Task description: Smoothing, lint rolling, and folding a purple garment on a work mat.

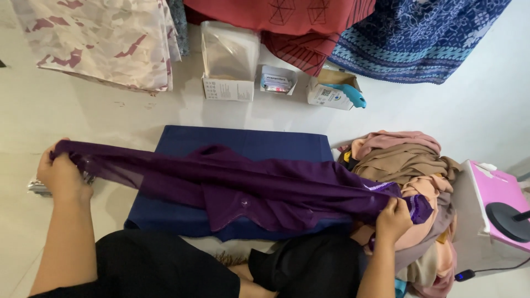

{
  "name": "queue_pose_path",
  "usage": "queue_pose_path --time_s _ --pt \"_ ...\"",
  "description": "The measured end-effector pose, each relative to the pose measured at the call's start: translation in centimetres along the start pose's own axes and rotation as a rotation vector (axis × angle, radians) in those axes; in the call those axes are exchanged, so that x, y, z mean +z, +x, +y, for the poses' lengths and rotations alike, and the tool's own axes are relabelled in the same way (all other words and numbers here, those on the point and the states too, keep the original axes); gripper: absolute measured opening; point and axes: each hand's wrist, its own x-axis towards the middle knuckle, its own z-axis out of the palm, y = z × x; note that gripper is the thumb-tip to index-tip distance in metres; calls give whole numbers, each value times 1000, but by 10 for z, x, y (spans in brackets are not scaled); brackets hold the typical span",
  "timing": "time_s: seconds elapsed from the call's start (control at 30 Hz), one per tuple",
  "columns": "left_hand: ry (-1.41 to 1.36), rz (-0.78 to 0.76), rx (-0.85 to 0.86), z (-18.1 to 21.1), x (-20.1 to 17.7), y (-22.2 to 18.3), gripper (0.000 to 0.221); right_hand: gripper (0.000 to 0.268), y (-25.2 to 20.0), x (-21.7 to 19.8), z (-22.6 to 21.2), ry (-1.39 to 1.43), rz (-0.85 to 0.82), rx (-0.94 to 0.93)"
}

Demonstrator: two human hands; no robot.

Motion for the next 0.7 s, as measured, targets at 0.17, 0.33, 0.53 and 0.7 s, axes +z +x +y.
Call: queue_pose_path --time_s 0.17,0.33,0.53,0.7 --pt "-275 -129 -232 44 11 -1 19 24 32 -2 -10 73 -45 22" --pt "-222 -380 -86 65 15 -36 17 31 47 -25 -16 226 197 24" --pt "415 -834 271 57 83 -143 44 53 -8 -31 -139 268 76 -163" --pt "736 -1014 397 16 126 -178 26 23 -90 -38 -265 468 -848 -521"
